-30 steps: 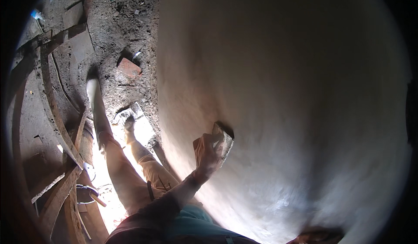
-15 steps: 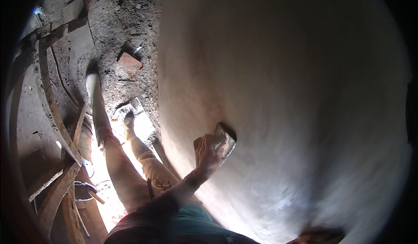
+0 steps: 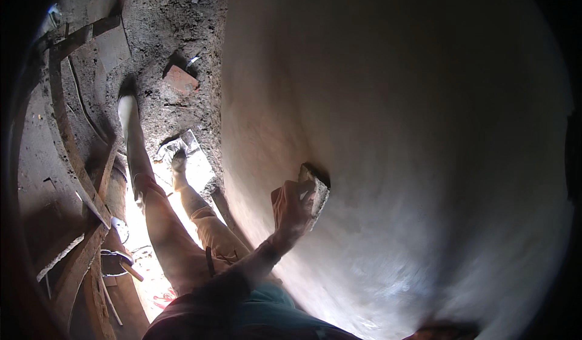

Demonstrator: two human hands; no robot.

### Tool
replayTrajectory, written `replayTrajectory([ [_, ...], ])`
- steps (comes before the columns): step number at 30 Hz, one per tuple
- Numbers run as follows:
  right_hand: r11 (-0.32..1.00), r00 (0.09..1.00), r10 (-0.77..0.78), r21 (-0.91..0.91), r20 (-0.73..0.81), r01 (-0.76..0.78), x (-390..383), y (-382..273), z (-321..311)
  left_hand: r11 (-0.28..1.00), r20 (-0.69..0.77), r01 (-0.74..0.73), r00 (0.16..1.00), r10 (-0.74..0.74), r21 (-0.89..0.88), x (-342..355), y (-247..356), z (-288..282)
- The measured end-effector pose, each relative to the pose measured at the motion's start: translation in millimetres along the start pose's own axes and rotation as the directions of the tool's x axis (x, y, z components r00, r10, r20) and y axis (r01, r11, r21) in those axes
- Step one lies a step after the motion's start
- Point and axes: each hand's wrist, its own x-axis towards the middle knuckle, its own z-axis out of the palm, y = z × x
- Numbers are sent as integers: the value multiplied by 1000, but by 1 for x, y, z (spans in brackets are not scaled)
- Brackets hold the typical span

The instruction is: The person uses a trowel to apply and smooth plaster onto a curved wall surface. They repeatedly scrape and spread the material along the wall, occasionally stepping back or shifting position to reach different areas.

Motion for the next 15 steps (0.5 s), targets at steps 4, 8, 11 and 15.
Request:
replayTrajectory([
  [4, 995, 998, -58, -84, 0, 58, -11, 0, 16, 976, -66, 161, 986, -153, 149, 107, -20, -6],
  [8, 980, 992, -125, -152, 20, 127, -25, 7, 22, 998, -172, 11, 985, -1, 57, 208, -35, -33],
  [11, 956, 985, -170, -235, 43, 175, -25, 10, 24, 971, -26, 213, 977, -211, 112, 106, -34, -3],
  [15, 922, 974, -217, -313, 65, 227, -22, 8, 27, 998, -92, -46, 995, 50, 44, 22, -5, -2],
])
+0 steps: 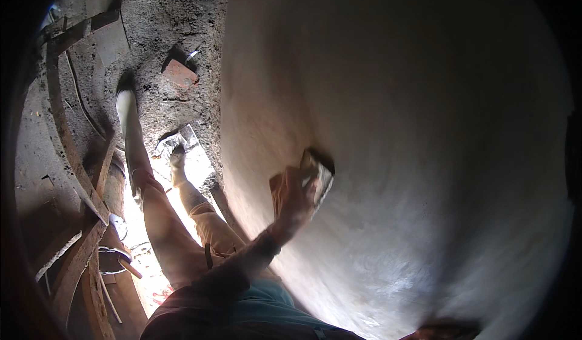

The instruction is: The person uses a trowel to apply and smooth plaster onto a curved wall surface. They repeatedly scrape and spread the material along the wall, occasionally stepping back or shifting position to reach different areas.

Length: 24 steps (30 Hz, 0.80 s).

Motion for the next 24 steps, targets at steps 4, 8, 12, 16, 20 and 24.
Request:
replayTrajectory([
  [4, 993, 997, -67, -99, 24, 69, -10, 5, 3, 989, -44, 145, 989, -143, 43, 140, -32, 11],
  [8, 984, 989, -74, -151, 128, 93, 4, 4, -12, 990, -117, 140, 983, -141, -22, 187, -54, -13],
  [12, 954, 926, -63, -249, 373, 165, 29, 18, -45, 998, -84, -41, 995, 45, 56, 36, -31, 11],
  [16, 946, 926, -66, -272, 371, 176, 51, 27, -69, 994, -117, 6, 993, 6, 105, 61, -34, 17],
  [20, 962, 923, -57, -225, 382, 152, 63, 16, -90, 1000, -132, -9, 991, 10, 3, 215, -50, -10],
  [24, 953, 900, -39, -254, 435, 164, 22, 24, -50, 973, 76, 221, 971, -225, 61, 108, -35, 14],
])
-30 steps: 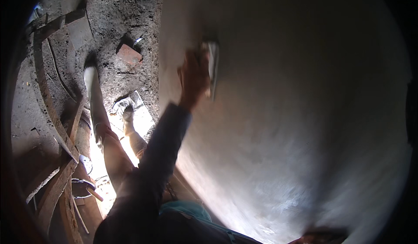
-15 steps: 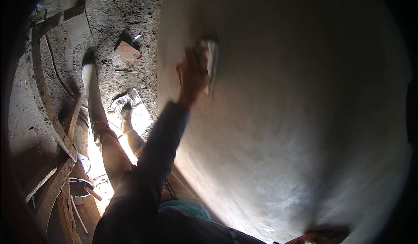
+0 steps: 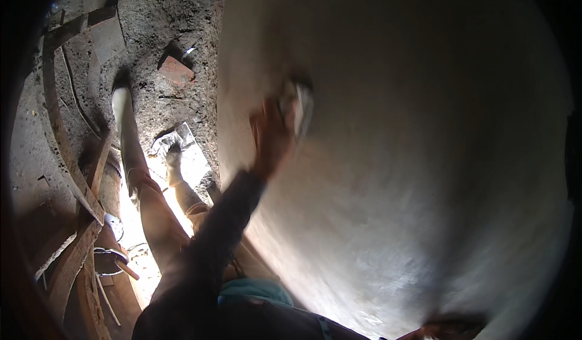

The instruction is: The person uses a trowel to apply and smooth plaster onto a curved wall surface. They repeatedly scrape and spread the material along the wall, occasionally stepping back or shifting position to reach different areas.

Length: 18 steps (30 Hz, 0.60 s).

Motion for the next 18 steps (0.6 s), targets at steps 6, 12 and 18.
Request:
replayTrajectory([
  [6, 996, 1000, -14, 86, 8, 14, 17, 18, -27, 950, -71, -308, 948, 311, 49, -104, 10, -8],
  [12, 992, 999, -27, 128, 46, 20, 1, 4, -5, 965, -102, -262, 960, 260, -6, 62, 54, -29],
  [18, 985, 996, -41, 173, 80, 26, -2, 3, -6, 900, 68, -429, 898, 435, -82, -120, -4, -15],
])
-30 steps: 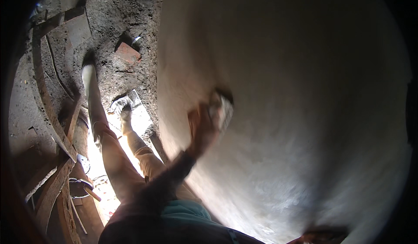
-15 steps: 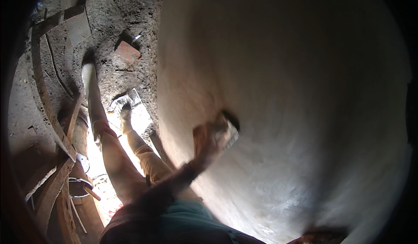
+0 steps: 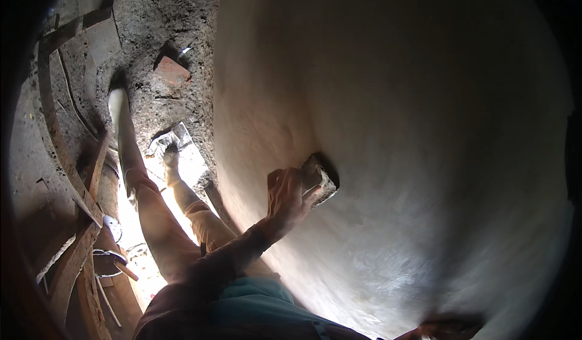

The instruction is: The person uses a trowel to apply and smooth plaster onto a curved wall surface. They repeatedly scrape and spread the material along the wall, occasionally stepping back or shifting position to reach different areas.

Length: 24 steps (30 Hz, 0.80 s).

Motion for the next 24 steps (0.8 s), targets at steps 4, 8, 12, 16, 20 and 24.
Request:
replayTrajectory([
  [4, 1000, 1000, 3, 27, 21, -4, -1, -6, 0, 978, -197, -26, 978, 68, 206, 114, 11, -9],
  [8, 997, 1000, -2, 76, 27, 0, 2, -13, -6, 993, -189, -2, 982, 24, 116, 215, -1, -40],
  [12, 996, 997, 5, 93, 75, -12, -6, -21, 1, 964, -182, -27, 980, 77, 264, 89, 5, 1],
  [16, 992, 993, 12, 125, 115, -26, -6, -36, 59, 982, -34, -162, 986, 165, 96, 25, 27, 5],
  [20, 985, 988, 11, 168, 153, -37, -19, -64, 105, 889, -221, -107, 949, 225, 445, 187, -14, -3],
  [24, 969, 985, 14, 242, 171, -56, -15, -105, 176, 838, -299, -89, 910, 288, 539, 351, -92, -63],
])
